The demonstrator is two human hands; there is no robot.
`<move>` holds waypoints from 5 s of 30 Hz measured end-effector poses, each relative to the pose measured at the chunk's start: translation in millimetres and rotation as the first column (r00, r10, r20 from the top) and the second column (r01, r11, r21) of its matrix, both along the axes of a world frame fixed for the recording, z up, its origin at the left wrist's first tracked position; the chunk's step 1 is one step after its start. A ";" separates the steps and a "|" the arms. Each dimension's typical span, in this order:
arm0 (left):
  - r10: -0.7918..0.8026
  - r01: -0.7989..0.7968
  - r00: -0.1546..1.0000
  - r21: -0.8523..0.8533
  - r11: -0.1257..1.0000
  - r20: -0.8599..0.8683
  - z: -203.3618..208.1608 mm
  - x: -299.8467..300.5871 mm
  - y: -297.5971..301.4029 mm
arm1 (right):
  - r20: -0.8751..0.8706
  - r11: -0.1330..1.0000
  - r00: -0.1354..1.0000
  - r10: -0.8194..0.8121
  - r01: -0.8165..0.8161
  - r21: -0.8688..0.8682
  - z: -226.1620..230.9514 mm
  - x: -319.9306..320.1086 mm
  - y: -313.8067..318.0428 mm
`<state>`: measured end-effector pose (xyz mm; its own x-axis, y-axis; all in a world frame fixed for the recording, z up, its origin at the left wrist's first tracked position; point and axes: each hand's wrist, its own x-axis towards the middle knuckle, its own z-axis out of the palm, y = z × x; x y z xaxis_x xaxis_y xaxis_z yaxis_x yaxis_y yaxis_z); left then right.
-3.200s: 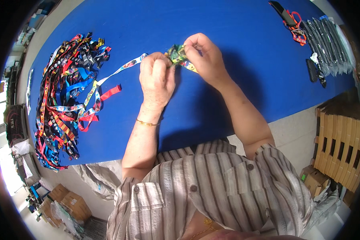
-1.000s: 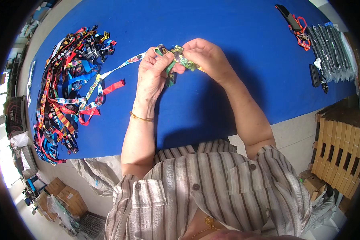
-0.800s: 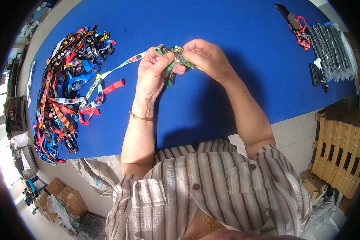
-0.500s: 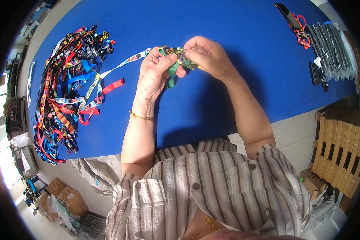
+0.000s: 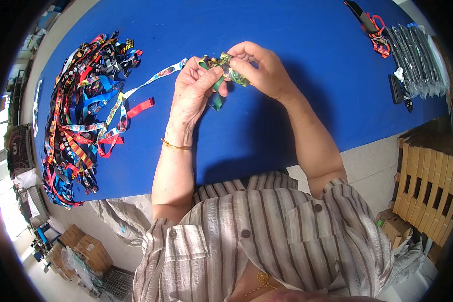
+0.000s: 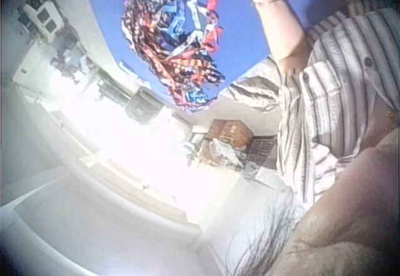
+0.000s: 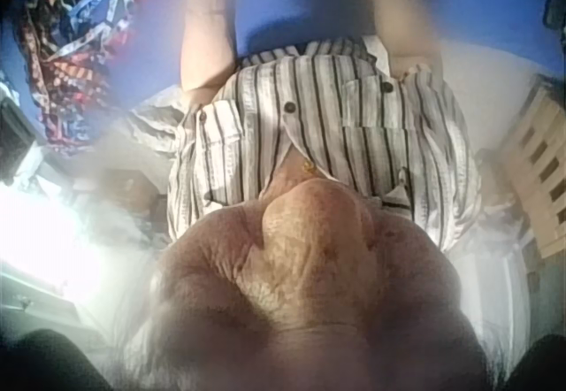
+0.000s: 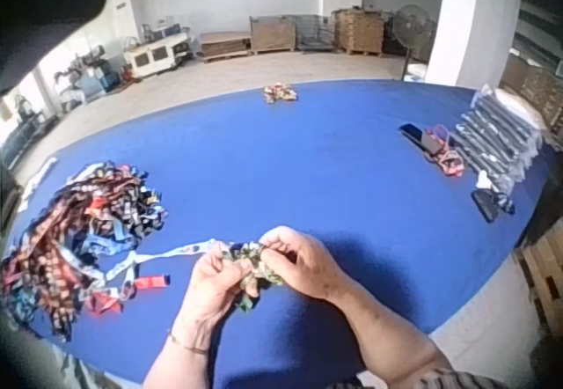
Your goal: Attaching metal clips and rings to fabric lanyards.
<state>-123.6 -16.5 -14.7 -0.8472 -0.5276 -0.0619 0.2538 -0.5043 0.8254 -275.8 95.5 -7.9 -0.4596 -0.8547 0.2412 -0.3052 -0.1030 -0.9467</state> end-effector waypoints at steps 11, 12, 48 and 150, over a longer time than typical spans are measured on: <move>0.015 -0.014 1.000 -0.061 0.998 0.014 0.3 -3.6 4.5 | -0.133 0.994 0.988 -0.081 0.070 -0.087 -7.0 -2.7 -0.1; 0.012 -0.011 1.000 -0.060 0.998 0.013 0.1 -2.7 4.3 | -0.092 0.995 0.994 -0.053 0.044 -0.094 -6.1 -0.2 -1.3; 0.041 -0.034 0.998 -0.147 0.989 0.043 -1.7 1.2 -0.1 | -0.028 0.996 1.000 0.002 -0.004 -0.088 -4.5 -3.9 0.5; 0.151 -0.129 0.976 0.144 0.981 -0.154 -0.2 -9.7 26.6 | 0.802 0.986 0.579 0.147 -0.153 -0.070 -0.8 12.4 -3.2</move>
